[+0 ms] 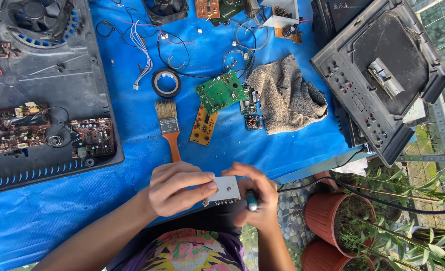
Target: The person cleans a small silver electronic component using a brush and a cloth on a blue tarp. They then use a screwdriver to unscrew and disassemble the component, removing a small screw and separating the parts.
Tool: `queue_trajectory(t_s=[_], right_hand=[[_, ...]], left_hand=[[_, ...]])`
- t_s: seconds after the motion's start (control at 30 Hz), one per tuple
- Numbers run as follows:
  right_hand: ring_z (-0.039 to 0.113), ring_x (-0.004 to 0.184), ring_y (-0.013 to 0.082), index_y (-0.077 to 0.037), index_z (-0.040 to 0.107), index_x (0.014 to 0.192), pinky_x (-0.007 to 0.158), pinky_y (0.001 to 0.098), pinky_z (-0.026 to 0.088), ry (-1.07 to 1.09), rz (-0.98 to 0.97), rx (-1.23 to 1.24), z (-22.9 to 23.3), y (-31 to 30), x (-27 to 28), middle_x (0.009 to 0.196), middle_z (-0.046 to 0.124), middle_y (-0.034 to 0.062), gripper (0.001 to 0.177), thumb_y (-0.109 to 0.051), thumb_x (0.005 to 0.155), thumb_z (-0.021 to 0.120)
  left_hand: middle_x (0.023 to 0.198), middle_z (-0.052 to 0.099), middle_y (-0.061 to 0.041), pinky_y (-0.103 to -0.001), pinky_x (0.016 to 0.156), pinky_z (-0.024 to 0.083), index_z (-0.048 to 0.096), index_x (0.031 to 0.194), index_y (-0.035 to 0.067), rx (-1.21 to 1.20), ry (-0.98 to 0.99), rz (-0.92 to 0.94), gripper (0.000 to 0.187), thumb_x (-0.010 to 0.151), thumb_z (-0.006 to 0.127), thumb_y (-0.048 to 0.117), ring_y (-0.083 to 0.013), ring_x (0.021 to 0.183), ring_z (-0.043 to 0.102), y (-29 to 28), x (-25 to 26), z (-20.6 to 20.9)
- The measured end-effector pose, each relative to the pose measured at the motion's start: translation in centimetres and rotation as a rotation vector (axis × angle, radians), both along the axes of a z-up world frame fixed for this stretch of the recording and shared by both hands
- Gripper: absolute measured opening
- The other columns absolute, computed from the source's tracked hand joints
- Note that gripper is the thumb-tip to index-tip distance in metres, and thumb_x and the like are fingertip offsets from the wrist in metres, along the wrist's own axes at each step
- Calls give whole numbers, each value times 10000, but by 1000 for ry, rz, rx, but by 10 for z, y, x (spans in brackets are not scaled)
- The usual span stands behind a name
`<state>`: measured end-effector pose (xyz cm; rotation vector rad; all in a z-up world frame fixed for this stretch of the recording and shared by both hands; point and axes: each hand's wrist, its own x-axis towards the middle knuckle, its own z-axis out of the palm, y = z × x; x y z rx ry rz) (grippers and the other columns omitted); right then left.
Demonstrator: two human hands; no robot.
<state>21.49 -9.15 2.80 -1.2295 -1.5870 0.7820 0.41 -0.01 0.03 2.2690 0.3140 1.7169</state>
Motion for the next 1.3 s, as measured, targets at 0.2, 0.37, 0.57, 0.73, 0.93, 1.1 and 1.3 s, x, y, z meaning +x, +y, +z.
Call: queue_trajectory(t_s=[0.2, 0.37, 0.57, 0.73, 0.93, 1.1, 1.3], right_hand=[[415, 596, 74, -32, 672, 1213, 562, 235, 319, 190, -25, -37, 0, 0, 8, 998, 667, 89, 581, -446, 841, 838], [353, 535, 51, -24, 651, 1240, 583, 218, 391, 10, -46, 83, 21, 9, 18, 1072, 719, 113, 514, -292, 849, 849], [355, 562, 74, -96, 654, 1226, 558, 202, 405, -233, 38, 10, 47, 15, 20, 1284, 736, 132, 435, -138, 850, 866], [410, 554, 86, -129, 676, 1224, 537, 221, 439, -340, 23, 63, 38, 15, 22, 1208, 760, 25, 457, -204, 831, 897], [442, 535, 77, -136, 670, 1202, 531, 204, 481, -440, 19, 103, 42, 21, 15, 1231, 759, 16, 436, -199, 834, 897], [435, 506, 46, -105, 649, 1210, 511, 201, 491, -441, 35, 167, 40, 27, 10, 1243, 756, 74, 470, -202, 829, 906], [430, 470, 21, -107, 641, 1252, 466, 191, 487, -456, 55, 223, 37, 31, 9, 1295, 728, 102, 535, -219, 818, 934]], left_hand=[[1193, 720, -117, -349, 688, 635, 739, 1108, 44, -10, 79, -1, 223, 975, 825, 201, -242, 811, 725, 3, 0, 11], [1281, 698, -161, -425, 795, 657, 685, 1222, 35, -77, 175, -89, 532, 1037, 619, 529, -327, 965, 785, 7, 1, 23], [1053, 620, -109, -368, 750, 614, 744, 1101, 62, -273, 244, -88, 141, 985, 786, 131, -278, 877, 623, 6, 8, 17], [995, 606, -92, -392, 659, 496, 695, 1044, 35, -163, 380, -54, 95, 1013, 761, 97, -262, 797, 564, 4, 8, 13], [984, 529, -121, -403, 689, 483, 598, 1025, 49, -404, 434, -74, 74, 1053, 653, 89, -283, 852, 578, -1, 14, 9], [962, 520, -139, -413, 663, 447, 517, 983, 38, -535, 345, -99, 135, 1054, 631, 52, -300, 821, 539, -4, 19, 4], [1012, 509, -158, -434, 699, 426, 481, 1042, 47, -639, 301, -124, 100, 1084, 565, 82, -319, 833, 505, -4, 20, -3]])
